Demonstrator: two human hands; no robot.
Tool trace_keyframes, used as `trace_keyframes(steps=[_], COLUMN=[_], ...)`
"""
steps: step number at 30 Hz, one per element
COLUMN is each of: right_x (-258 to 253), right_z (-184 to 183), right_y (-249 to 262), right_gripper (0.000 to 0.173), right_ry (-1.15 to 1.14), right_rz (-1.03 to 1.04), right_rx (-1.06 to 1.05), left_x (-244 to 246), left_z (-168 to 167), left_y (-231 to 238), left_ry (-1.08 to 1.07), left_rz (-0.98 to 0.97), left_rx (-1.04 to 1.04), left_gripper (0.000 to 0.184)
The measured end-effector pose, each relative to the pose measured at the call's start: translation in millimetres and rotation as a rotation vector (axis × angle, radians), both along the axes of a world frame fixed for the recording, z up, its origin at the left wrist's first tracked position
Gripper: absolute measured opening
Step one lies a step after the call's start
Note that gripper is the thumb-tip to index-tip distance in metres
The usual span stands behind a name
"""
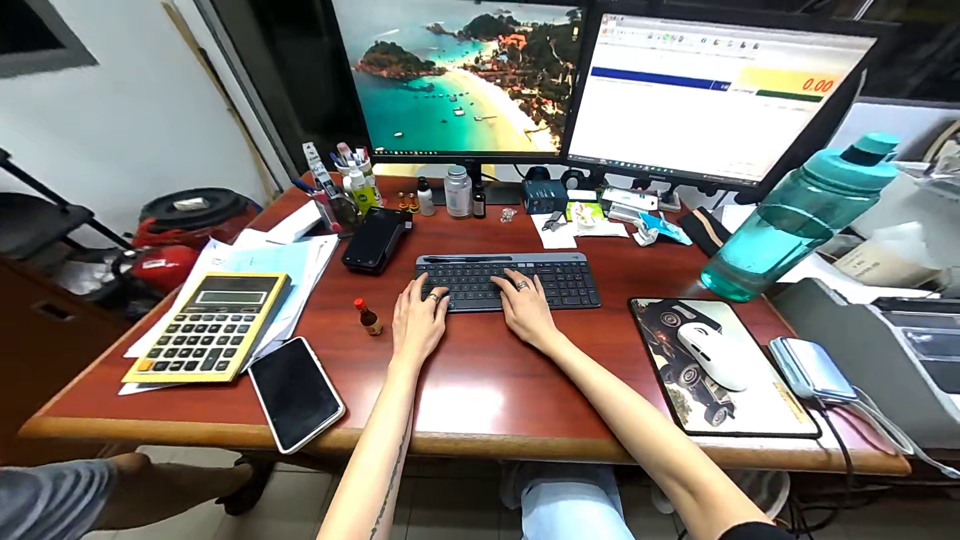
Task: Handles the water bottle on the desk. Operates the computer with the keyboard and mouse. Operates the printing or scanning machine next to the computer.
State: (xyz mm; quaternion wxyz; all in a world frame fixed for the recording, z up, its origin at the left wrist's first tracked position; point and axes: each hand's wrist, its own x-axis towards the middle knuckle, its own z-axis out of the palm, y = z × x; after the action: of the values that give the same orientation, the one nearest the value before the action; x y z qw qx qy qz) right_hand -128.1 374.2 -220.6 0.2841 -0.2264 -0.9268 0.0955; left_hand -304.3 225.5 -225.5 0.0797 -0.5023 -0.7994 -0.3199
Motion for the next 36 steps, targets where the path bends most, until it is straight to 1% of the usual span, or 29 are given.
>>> trace_keyframes(steps=[4, 7, 12, 16, 21, 24, 28, 32, 34, 36], right_x=[-12.5, -26.7, -39.6, -41.7, -42.3, -31.5, -2.0, 24.5, 32.6, 31.6], right_z=[1.5, 3.8, 4.5, 4.1, 6.1, 7.4, 6.6, 14.3, 20.7, 14.3], right_y=[-0.5, -4.7, -10.2, -9.0, -8.9, -2.1, 18.6, 29.5, 31.3, 44.3], right_gripper=[0.04, 0.039, 0.038, 0.04, 0.043, 0.043, 0.038, 0.035, 0.036, 0.042], right_ry=[-0.004, -0.032, -0.058, -0.082, -0.177, -0.119, 0.057, 0.159, 0.173, 0.174], right_rz=[0.015, 0.015, -0.016, -0.033, -0.003, -0.021, -0.068, -0.071, -0.064, -0.065], right_rx=[-0.006, -0.022, 0.006, 0.005, -0.019, -0.061, -0.087, -0.113, -0.14, -0.184], left_x=[-0.8, -1.3, -0.2, 0.3, 0.3, -0.8, 0.5, 3.8, 4.0, 2.3], left_z=[0.5, 0.7, -0.1, 0.5, 2.6, 1.5, 2.2, 1.2, 1.6, 1.0], left_y=[1.5, 0.1, -0.2, -0.2, -1.5, -2.6, -2.0, 5.0, 10.0, 12.3], left_ry=[-0.026, -0.088, -0.112, -0.097, -0.113, -0.111, -0.094, 0.02, 0.058, 0.055], left_rz=[0.029, 0.023, 0.031, 0.029, 0.021, 0.023, 0.02, -0.06, -0.096, -0.095], left_rx=[0.009, 0.018, 0.03, 0.012, 0.001, 0.007, 0.011, -0.005, -0.012, -0.016], left_gripper=[0.038, 0.042, 0.041, 0.041, 0.043, 0.042, 0.043, 0.042, 0.042, 0.041])
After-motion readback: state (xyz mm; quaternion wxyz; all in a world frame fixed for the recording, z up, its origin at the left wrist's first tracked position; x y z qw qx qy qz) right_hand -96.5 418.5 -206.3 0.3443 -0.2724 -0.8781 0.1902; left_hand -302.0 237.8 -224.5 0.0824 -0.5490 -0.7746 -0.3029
